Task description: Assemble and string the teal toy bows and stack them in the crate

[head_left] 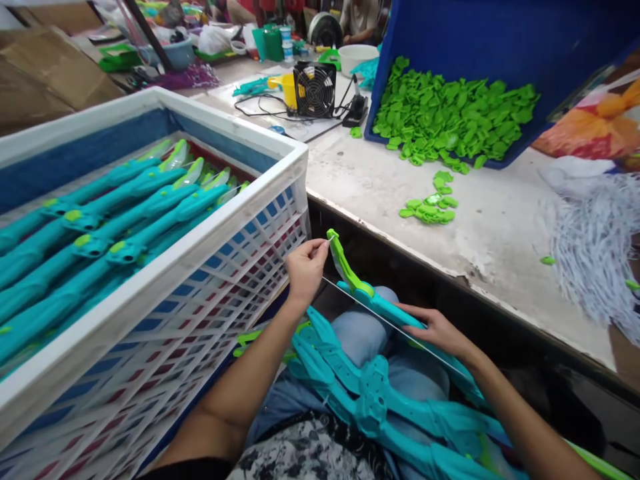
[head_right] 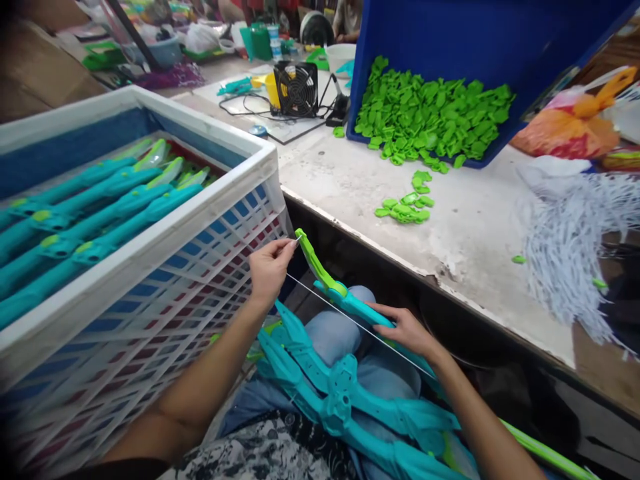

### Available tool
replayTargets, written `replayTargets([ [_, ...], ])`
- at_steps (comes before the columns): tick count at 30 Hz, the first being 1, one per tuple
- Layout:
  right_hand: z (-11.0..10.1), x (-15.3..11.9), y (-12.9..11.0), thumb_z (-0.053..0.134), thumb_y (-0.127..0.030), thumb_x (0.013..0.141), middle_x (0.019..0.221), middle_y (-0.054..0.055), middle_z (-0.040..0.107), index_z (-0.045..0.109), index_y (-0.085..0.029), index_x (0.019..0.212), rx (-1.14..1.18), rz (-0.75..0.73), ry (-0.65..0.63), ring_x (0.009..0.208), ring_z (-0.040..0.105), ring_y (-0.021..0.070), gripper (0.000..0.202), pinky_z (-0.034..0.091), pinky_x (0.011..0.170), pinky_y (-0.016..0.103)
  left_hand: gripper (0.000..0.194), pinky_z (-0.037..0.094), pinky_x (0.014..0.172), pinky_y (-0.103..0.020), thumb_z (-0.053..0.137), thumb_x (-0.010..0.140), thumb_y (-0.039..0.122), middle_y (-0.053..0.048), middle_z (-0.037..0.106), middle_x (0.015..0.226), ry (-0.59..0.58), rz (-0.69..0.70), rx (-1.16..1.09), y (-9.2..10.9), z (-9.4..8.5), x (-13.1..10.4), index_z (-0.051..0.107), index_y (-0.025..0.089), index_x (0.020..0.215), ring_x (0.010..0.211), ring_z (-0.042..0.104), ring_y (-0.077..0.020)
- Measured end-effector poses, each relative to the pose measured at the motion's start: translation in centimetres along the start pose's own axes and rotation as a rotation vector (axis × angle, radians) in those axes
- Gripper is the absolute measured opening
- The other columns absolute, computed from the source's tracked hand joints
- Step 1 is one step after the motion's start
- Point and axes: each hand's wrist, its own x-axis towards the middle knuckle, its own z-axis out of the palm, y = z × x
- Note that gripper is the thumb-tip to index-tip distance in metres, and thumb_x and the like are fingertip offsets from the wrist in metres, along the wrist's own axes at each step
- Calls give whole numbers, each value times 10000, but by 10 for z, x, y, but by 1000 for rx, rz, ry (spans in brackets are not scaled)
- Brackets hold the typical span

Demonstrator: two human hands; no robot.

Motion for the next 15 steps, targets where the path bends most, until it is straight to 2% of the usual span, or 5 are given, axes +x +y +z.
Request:
replayTargets([
  [10,2,-1,-2,637,-322,754,1263,51,585,588,-196,1243,9,-9,10,1175,533,299,508,427,1013,389,192,393,575,-212,609,788,300,-5,627,659,-39,41,30,-1,1,3,706,135,796,586,518,-105],
  [13,3,-1,-2,628,-316,758,1267,54,583,571,-193,1263,-9,-10,11,1189,522,299,523,418,1023,394,182,366,552,-207,596,801,301,19,570,611,-46,59,40,1,7,4,684,140,803,547,475,-90],
  [15,5,-2,-2,620,-322,767,1263,56,587,565,-197,1271,-30,-19,13,1189,521,303,522,410,1028,406,214,350,542,-203,629,781,313,58,485,554,-35,62,49,2,12,4,651,145,912,510,432,-82],
])
